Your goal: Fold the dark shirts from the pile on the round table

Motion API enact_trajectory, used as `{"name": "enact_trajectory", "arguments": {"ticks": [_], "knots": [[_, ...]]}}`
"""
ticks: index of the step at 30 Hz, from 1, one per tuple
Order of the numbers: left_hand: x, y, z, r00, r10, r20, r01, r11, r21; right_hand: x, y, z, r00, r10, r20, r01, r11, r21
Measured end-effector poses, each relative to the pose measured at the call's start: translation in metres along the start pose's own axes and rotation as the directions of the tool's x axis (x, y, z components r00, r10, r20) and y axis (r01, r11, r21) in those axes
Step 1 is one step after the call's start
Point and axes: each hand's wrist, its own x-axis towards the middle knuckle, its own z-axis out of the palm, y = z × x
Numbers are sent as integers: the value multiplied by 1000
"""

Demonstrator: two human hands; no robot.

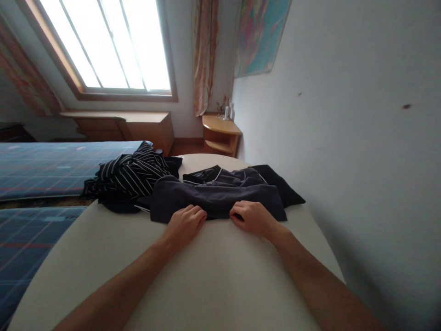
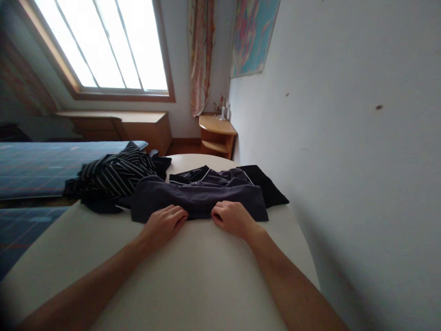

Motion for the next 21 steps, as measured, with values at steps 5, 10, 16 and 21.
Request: {"name": "enact_trajectory", "arguments": {"ticks": [5, 10, 16, 21], "knots": [[-1, -4, 3, 992, -26, -122, 24, 1000, -17, 1, 2, 2, 994, 39, -105, -33, 998, 60], [-1, -7, 1, 990, -34, -136, 29, 999, -40, 1, 2, 3, 994, 43, -104, -33, 995, 98], [-3, -7, 2, 998, -7, -55, 2, 997, -78, 1, -3, 3, 998, 10, -65, -4, 995, 97], [-4, -8, 2, 998, 45, -41, -48, 996, -79, 2, -3, 5, 997, 14, -79, -7, 996, 84]]}}
